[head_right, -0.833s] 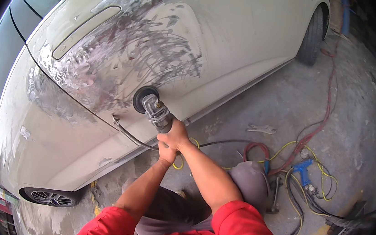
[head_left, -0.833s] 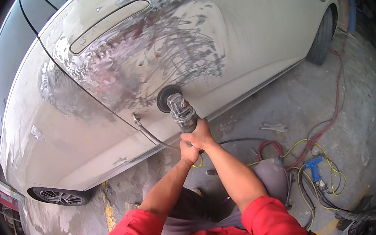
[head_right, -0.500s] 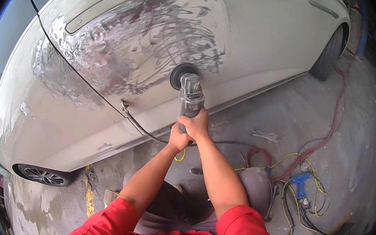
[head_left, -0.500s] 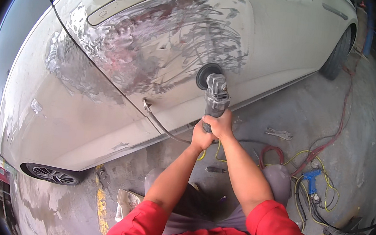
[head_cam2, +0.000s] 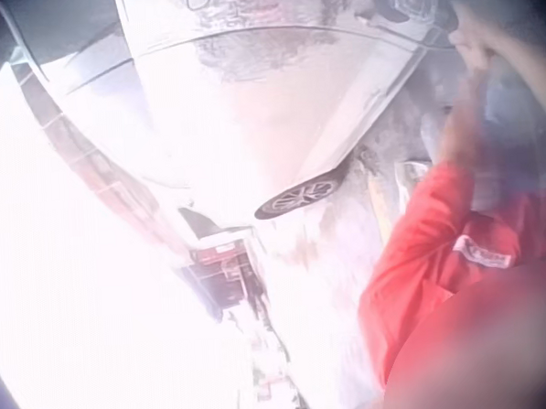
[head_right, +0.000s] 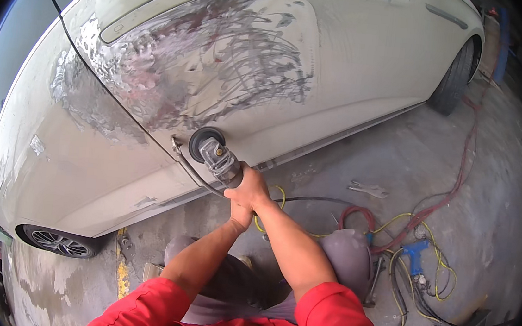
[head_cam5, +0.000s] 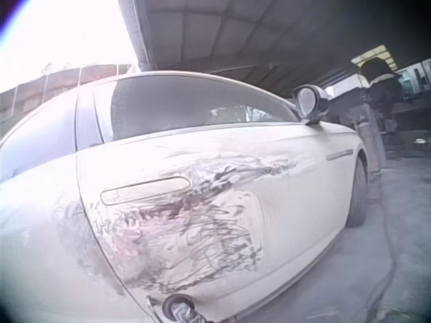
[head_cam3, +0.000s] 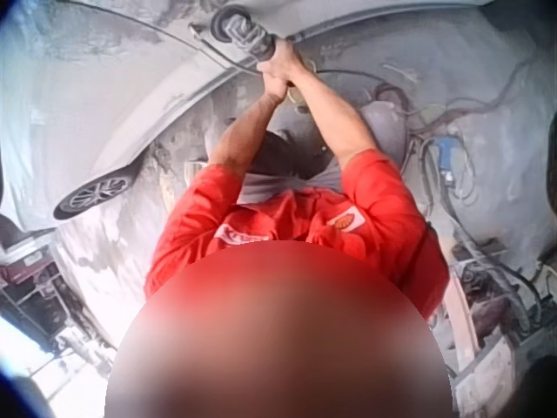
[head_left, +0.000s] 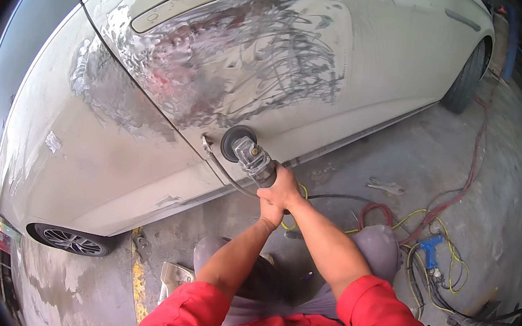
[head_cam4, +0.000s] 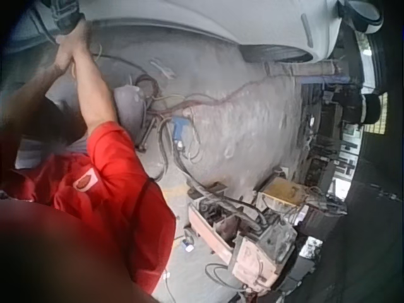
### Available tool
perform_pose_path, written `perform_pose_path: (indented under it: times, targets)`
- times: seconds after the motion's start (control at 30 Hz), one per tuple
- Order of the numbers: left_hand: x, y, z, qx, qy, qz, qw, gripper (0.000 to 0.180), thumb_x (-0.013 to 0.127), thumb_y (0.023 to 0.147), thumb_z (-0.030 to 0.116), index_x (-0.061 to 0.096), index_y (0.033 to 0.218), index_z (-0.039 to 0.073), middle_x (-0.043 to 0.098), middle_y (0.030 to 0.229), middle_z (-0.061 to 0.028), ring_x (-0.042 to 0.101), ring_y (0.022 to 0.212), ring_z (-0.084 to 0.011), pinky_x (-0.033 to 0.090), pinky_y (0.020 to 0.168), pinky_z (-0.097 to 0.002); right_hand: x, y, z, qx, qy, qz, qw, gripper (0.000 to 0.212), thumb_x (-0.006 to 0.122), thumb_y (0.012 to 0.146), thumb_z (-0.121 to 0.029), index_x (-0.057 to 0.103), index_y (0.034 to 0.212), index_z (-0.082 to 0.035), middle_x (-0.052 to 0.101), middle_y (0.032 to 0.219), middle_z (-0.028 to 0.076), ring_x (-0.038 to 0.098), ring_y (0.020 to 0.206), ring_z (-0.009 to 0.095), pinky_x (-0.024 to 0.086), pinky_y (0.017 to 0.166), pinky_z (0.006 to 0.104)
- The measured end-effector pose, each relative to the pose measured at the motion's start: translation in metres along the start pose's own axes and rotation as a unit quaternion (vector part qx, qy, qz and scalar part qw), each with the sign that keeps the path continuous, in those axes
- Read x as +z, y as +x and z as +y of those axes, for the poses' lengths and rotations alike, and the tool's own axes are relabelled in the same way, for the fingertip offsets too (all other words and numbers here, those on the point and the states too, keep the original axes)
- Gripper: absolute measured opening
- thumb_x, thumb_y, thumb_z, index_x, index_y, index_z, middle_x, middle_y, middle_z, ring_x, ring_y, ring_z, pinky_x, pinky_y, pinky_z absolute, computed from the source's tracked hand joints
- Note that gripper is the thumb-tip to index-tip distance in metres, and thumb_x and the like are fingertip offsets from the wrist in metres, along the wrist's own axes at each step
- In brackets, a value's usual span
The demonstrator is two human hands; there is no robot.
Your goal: The person uses a heat gun, a hammer, and a screwdriver to work on a dent on a car door. They then use a power sander to smooth the surface of the door.
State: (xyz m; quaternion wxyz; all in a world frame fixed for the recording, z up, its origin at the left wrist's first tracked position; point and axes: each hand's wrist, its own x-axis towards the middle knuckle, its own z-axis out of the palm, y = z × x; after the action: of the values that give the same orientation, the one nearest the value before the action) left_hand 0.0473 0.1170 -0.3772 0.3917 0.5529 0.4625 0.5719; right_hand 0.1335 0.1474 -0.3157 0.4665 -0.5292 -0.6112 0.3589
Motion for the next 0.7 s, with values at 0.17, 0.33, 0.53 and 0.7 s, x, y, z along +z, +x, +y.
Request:
perform_pose_path:
  times: [0.17,0.33,0.53,0.7]
  targets:
    - [0.003,0.053,0.034,-0.142,0.099,-0.198,0.965,0.038,0.08,0.07,0.015,0.066,0.102,0.0,0.073,0.09,-0.0063,0.067,0.083,-0.0195,0.054,0.077,-0.0385,-0.033,0.018,0.003,0.053,0.211,0.165,0.962,0.041,0.08,0.061,-0.019,0.066,0.093,0.002,0.07,0.085,0.01,0.067,0.076,0.022,0.054,0.071,0.0382]
    - [0.008,0.048,0.023,-0.157,0.06,-0.153,0.974,0.039,0.081,0.071,0.013,0.067,0.104,-0.001,0.072,0.091,-0.0068,0.067,0.084,-0.0184,0.055,0.076,-0.0353,-0.032,0.019,0.013,0.02,0.214,0.129,0.968,0.042,0.081,0.062,-0.019,0.066,0.095,0.001,0.072,0.089,0.01,0.068,0.08,0.022,0.056,0.076,0.0377]
    - [-0.007,0.036,-0.01,0.012,0.048,-0.109,0.993,0.051,0.073,0.09,0.015,0.055,0.136,0.002,0.058,0.137,-0.0099,0.055,0.125,-0.0194,0.045,0.106,-0.0395,-0.016,0.011,-0.042,-0.035,0.005,0.067,0.997,0.059,0.08,0.062,-0.022,0.062,0.113,0.0,0.072,0.1,0.024,0.07,0.095,0.043,0.057,0.084,0.0469]
    - [-0.015,0.065,0.02,-0.078,-0.079,-0.247,0.963,0.056,0.073,0.09,0.016,0.052,0.14,0.005,0.055,0.142,-0.0089,0.052,0.129,-0.0195,0.043,0.109,-0.0393,-0.024,0.015,-0.114,-0.012,-0.064,0.165,0.984,0.055,0.081,0.062,-0.016,0.059,0.11,0.0,0.073,0.094,0.022,0.071,0.09,0.044,0.057,0.08,0.0483]
